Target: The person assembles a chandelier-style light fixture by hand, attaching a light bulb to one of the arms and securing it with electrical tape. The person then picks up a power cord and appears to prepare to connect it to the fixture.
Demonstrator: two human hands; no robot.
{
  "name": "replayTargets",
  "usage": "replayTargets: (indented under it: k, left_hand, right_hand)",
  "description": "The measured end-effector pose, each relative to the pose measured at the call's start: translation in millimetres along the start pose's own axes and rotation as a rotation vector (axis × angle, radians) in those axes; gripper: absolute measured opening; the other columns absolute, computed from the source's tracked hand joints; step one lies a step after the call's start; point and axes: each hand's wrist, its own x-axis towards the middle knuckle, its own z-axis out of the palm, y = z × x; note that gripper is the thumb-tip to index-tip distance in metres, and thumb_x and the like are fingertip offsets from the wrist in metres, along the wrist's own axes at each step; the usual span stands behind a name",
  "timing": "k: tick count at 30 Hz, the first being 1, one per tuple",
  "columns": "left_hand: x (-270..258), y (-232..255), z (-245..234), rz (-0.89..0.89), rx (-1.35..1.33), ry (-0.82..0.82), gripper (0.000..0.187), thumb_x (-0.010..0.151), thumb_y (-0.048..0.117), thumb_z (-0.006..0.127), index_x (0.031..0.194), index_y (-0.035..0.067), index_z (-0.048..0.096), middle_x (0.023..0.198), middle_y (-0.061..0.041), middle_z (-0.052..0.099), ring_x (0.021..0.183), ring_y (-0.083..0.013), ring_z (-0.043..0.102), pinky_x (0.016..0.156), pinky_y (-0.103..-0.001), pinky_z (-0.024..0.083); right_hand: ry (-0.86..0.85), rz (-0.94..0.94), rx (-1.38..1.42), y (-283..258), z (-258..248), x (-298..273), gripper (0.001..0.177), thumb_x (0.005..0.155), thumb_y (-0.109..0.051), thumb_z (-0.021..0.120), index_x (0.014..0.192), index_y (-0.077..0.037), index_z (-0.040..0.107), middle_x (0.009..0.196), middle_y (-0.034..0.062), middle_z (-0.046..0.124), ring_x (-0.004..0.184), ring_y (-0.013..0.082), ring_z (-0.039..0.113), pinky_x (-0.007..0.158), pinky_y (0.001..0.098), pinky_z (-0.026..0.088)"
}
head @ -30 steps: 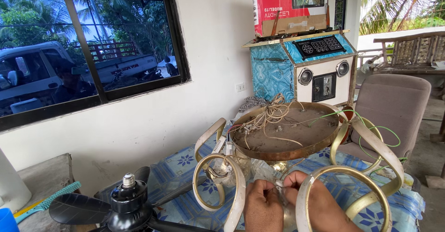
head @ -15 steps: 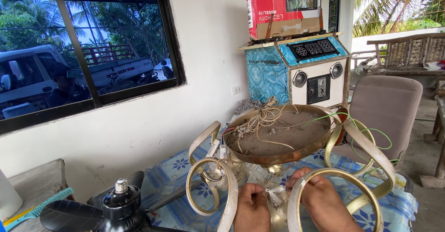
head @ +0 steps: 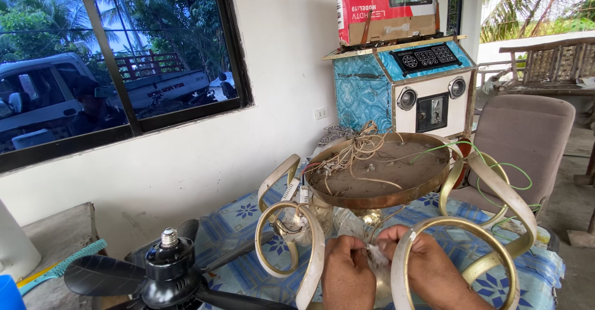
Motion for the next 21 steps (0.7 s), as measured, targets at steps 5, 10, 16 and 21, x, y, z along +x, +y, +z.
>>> replayTargets:
  k: [5,10,16,21]
  left_hand:
    - [4,-1,-3,-0.104,-0.141,-0.082,0.012,0.097,0.014,0.058,0.098,0.007,0.067,0.101,-0.009,0.068,0.091,-0.0172,0.073,0.082,-0.034,0.058]
    - [3,-2,-2,-0.074,-0.177,-0.072,0.011,0.094,0.013,0.062,0.097,0.005,0.069,0.104,-0.008,0.066,0.091,-0.0157,0.072,0.082,-0.032,0.058]
    - [5,-7,-4,-0.031,-0.205,-0.099,0.012,0.093,0.012,0.064,0.097,0.005,0.072,0.103,-0.007,0.068,0.091,-0.0159,0.072,0.083,-0.032,0.058]
    - [6,-12,3,0.055,-0.205,-0.070,0.011,0.092,0.011,0.064,0.095,0.004,0.071,0.100,-0.008,0.071,0.088,-0.0178,0.073,0.080,-0.033,0.059]
  right_hand:
    - [0.016,0.131,0.404,5,0,3,0.029,0.096,-0.020,0.061,0.112,0.004,0.066,0.079,0.0121,0.071,0.062,0.0220,0.064,0.060,0.0347,0.056]
    - [-0.100,0.011,0.045,22,1,8,0.032,0.093,-0.015,0.072,0.121,-0.001,0.064,0.078,0.0122,0.066,0.063,0.0196,0.063,0.056,0.0328,0.053]
    - [0.048,-0.355,-0.440,31,0,10,0.028,0.083,-0.011,0.076,0.111,-0.007,0.076,0.088,0.0022,0.070,0.070,0.0124,0.072,0.063,0.0278,0.059]
    - [0.159,-0.652,-0.533,36,4,12,0.013,0.081,-0.008,0.075,0.094,-0.004,0.072,0.073,0.0009,0.069,0.062,0.0117,0.068,0.057,0.0285,0.055]
